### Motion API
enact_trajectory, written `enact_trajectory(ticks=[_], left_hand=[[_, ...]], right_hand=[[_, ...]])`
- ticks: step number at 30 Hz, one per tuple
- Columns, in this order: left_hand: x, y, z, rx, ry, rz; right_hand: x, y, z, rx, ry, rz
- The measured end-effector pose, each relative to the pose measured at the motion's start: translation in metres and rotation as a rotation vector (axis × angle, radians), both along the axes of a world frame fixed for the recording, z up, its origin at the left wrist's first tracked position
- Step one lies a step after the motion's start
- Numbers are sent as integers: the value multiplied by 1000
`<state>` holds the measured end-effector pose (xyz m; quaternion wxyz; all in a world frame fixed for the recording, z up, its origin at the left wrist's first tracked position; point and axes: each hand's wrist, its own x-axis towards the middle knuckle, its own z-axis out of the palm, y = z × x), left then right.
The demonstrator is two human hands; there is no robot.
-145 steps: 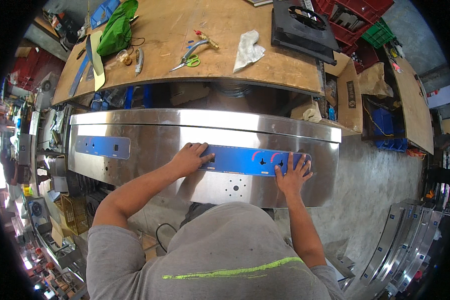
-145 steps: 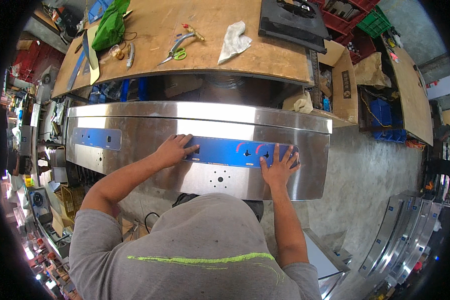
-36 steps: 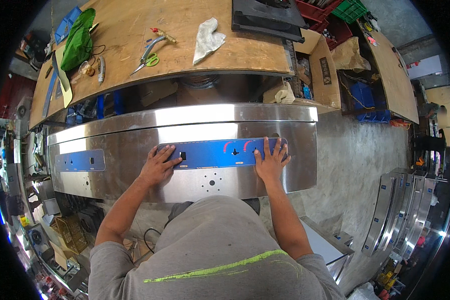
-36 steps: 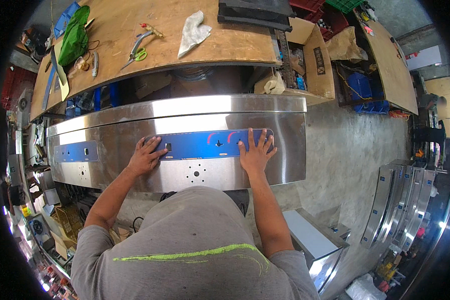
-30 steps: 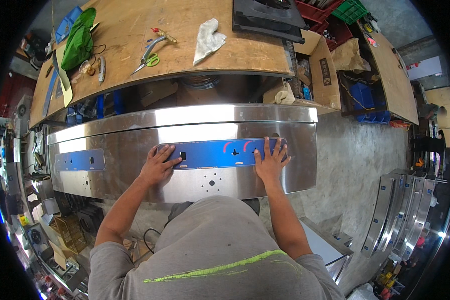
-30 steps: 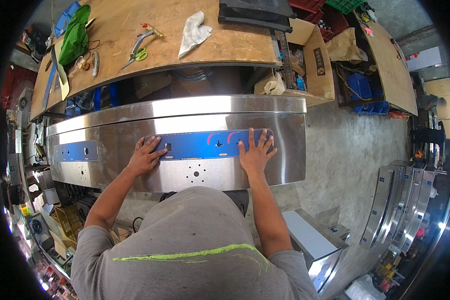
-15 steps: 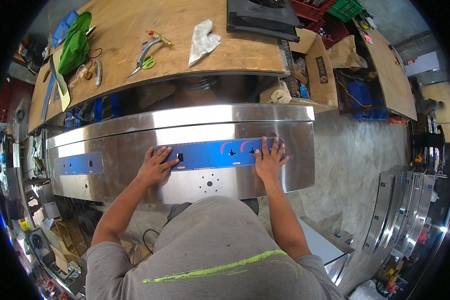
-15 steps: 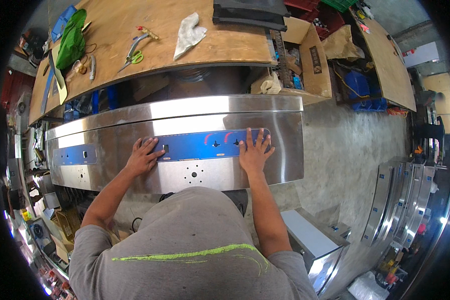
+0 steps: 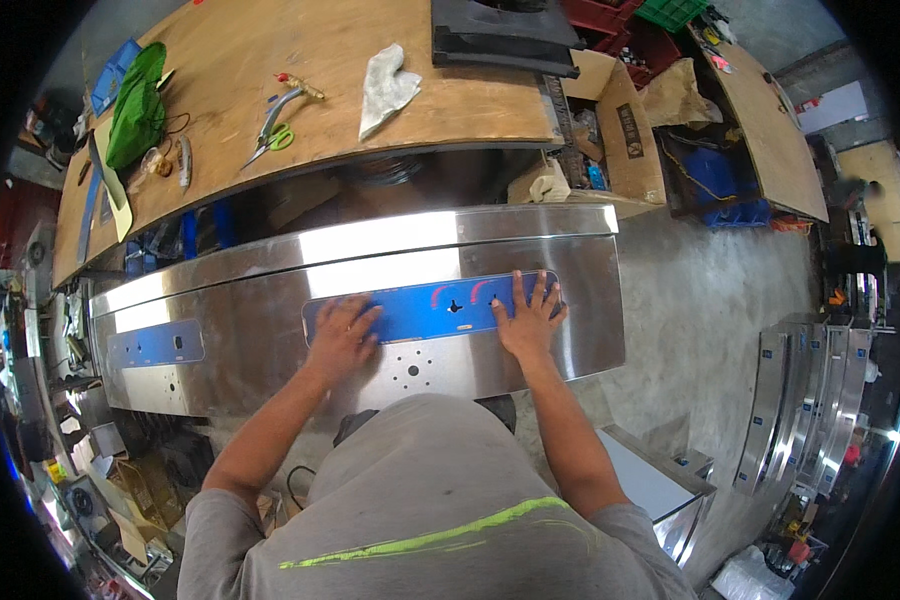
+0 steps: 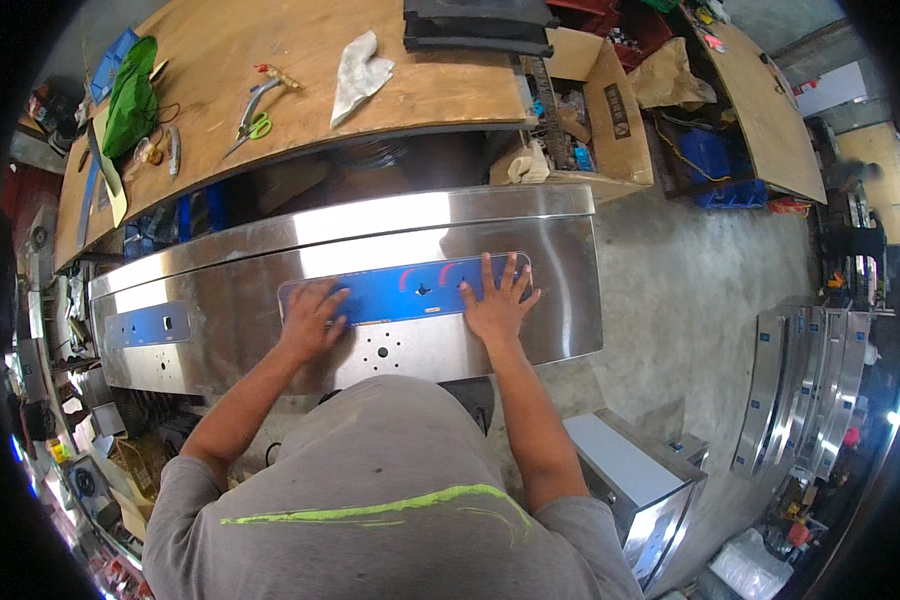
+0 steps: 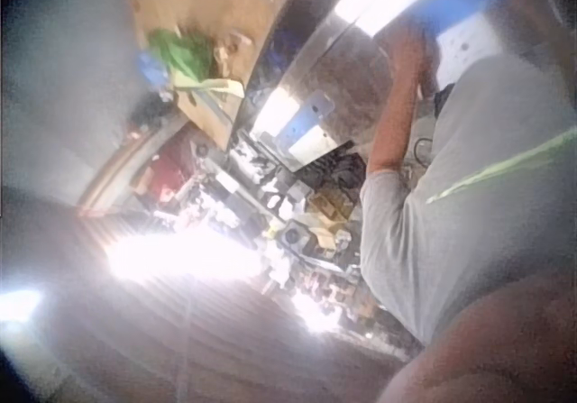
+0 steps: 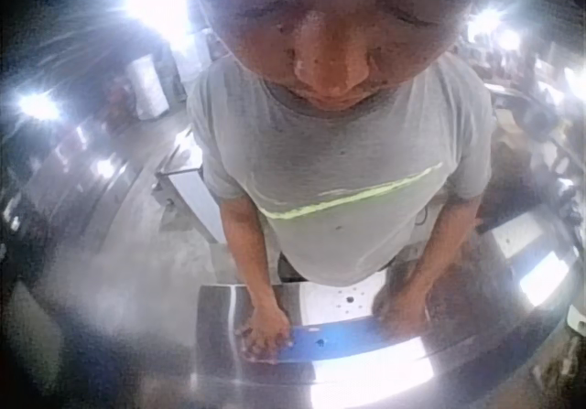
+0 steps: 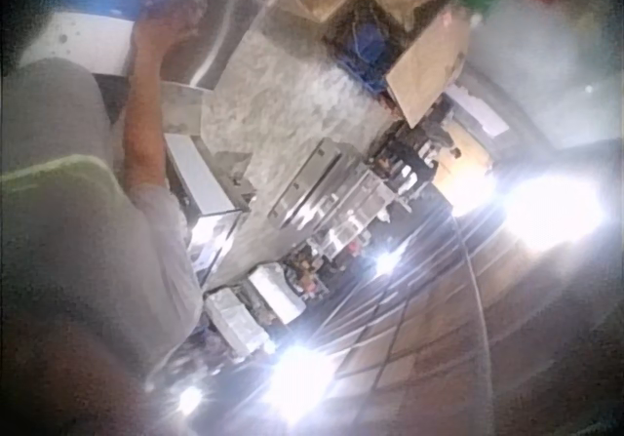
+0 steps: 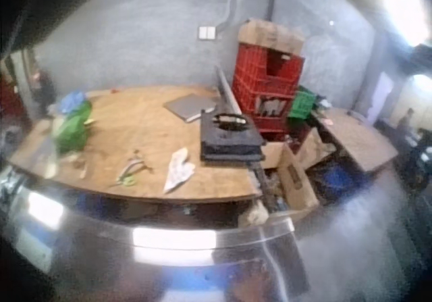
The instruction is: The person applies a blue sticker to a stainless steel surface, smoothing it with their hands. They then use a yellow cloth to rub the sticker, peel it off, and reapply it to ensure proper adhesion.
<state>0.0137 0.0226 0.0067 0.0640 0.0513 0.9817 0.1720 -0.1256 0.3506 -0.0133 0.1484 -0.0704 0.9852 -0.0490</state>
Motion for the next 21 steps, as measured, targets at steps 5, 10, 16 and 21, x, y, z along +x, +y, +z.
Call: enact_trajectory(ticks=[5, 10, 16, 21], left_hand=[[-73, 109, -8, 123, 39, -181], [-101, 145, -14, 72, -56, -244], [-98, 142, -21, 81, -70, -245], [-95, 140, -34, 107, 67, -233]], right_hand=[[2, 1, -4, 25, 17, 0], [-2, 12, -11, -39, 88, 44], [-11, 34, -21, -103, 122, 80], [-12, 36, -19, -75, 151, 126]])
